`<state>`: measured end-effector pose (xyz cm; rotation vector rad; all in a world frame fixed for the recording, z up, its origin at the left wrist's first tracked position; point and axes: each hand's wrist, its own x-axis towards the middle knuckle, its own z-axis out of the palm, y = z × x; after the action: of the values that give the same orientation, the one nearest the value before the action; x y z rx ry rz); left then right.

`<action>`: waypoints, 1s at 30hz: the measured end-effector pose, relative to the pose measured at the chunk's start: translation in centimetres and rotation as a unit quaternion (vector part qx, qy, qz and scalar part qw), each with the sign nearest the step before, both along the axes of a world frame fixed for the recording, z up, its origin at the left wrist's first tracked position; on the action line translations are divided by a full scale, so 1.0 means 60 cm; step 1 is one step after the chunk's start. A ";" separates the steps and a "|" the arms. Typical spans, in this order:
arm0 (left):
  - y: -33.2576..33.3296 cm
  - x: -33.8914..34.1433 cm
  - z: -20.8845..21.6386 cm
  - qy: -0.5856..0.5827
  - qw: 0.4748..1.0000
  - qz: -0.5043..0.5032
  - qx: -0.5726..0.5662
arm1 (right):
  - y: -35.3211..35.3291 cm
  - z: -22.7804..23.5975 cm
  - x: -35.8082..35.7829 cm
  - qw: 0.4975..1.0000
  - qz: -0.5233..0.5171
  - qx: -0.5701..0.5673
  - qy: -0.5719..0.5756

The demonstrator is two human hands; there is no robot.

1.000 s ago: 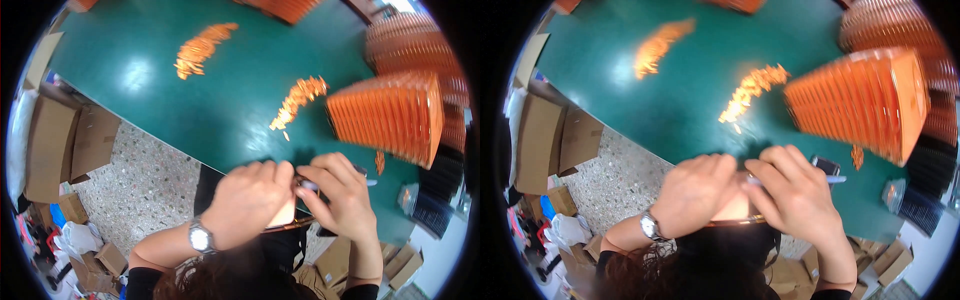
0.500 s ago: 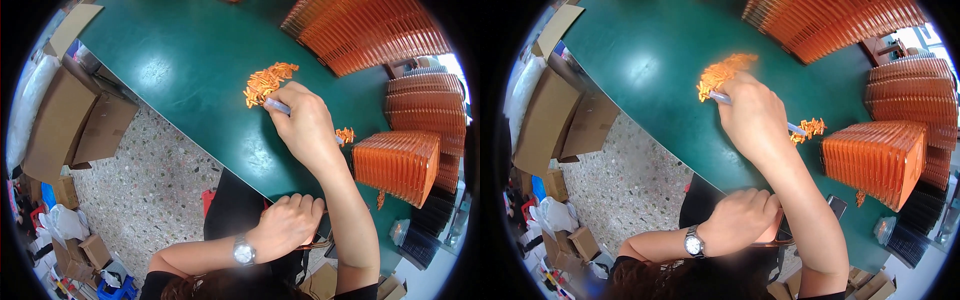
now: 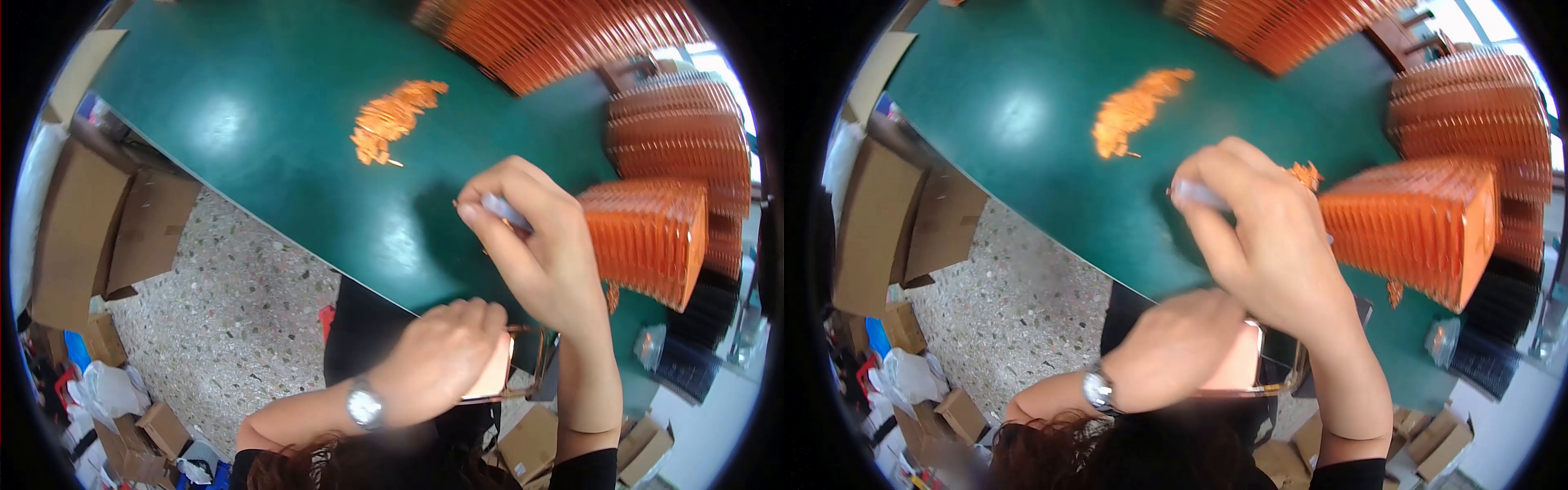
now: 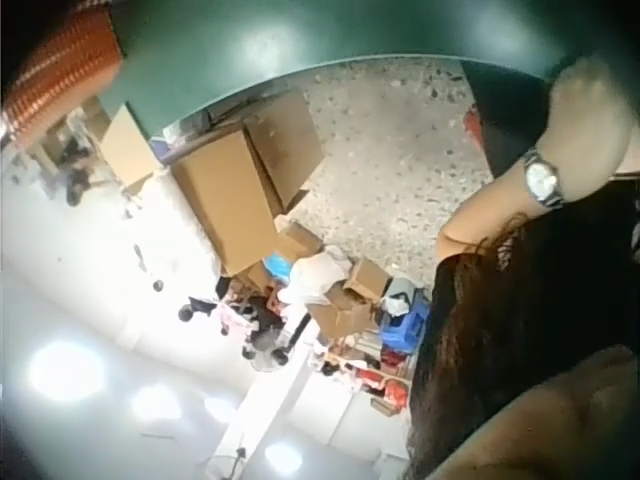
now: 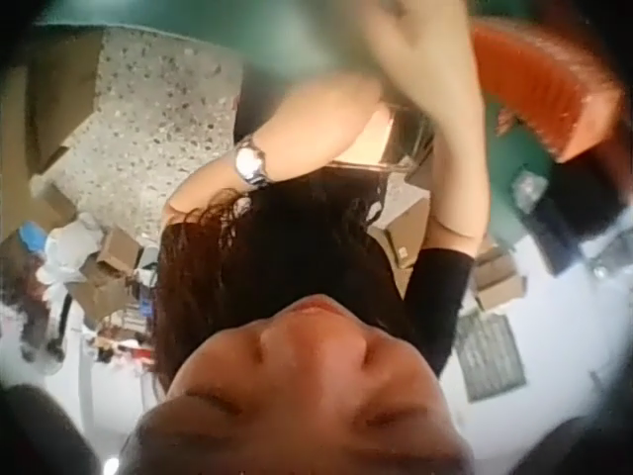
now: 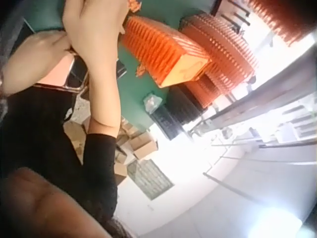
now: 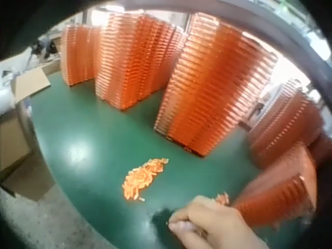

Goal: Assembling plastic phone cases by fitting components together at a production workstation.

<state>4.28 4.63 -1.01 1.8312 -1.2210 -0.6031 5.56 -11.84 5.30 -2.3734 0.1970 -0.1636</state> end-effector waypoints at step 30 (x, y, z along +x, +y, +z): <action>-0.033 -0.017 0.034 -0.077 0.988 0.026 0.128 | -0.044 -0.062 -0.239 0.991 0.051 -0.120 0.005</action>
<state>3.29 2.65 1.04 2.1515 -1.2382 -0.6204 -8.79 -14.48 1.59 -2.6174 0.0638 -0.1327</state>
